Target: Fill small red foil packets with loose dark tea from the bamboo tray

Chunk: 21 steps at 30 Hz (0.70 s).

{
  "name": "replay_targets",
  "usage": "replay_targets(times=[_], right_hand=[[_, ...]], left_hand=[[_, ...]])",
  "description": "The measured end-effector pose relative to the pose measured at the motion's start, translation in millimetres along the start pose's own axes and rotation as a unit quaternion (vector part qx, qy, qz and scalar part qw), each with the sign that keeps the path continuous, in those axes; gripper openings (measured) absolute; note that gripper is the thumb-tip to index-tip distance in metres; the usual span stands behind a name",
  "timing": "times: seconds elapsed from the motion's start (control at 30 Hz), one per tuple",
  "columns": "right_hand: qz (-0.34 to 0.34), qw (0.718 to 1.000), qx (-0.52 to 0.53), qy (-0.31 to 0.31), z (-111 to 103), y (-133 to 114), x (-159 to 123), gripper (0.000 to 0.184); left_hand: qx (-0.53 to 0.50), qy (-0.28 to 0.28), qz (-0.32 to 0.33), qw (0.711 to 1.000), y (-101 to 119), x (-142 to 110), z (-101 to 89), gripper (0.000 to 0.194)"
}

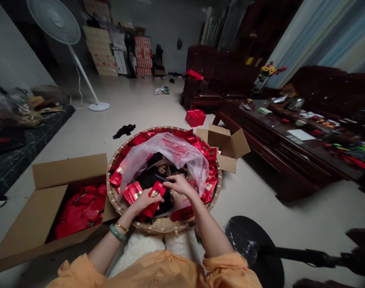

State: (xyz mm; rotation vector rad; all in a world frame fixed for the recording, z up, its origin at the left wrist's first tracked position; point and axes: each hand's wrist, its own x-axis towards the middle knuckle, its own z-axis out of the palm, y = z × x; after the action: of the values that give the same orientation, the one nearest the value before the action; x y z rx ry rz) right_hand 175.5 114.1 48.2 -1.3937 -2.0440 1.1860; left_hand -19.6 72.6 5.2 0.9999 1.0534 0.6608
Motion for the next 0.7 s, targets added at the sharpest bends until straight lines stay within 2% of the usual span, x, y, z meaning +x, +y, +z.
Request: replay_targets(times=[0.2,0.33,0.43,0.53,0.7], right_hand=[[-0.004,1.000,-0.009,0.017,0.9,1.8,0.4,0.036],[0.000,1.000,0.005,0.022,2.1,4.7,2.1,0.035],[0.023,0.999,0.023,0.034,0.9,7.0,0.9,0.041],[0.044,0.998,0.042,0.014,-1.0,7.8,-2.9,0.047],[0.044,0.997,0.062,-0.015,-0.1,7.1,-5.4,0.045]], left_hand=[[-0.004,-0.001,0.002,1.000,-0.4,2.1,2.2,0.049],[-0.059,-0.003,-0.026,0.998,-3.4,5.5,-1.4,0.062],[-0.089,0.003,-0.051,0.995,-6.3,7.3,-6.0,0.069],[-0.098,0.015,-0.047,0.994,-8.7,8.8,-8.5,0.068],[-0.105,0.018,-0.048,0.993,-9.2,10.1,-6.8,0.065]])
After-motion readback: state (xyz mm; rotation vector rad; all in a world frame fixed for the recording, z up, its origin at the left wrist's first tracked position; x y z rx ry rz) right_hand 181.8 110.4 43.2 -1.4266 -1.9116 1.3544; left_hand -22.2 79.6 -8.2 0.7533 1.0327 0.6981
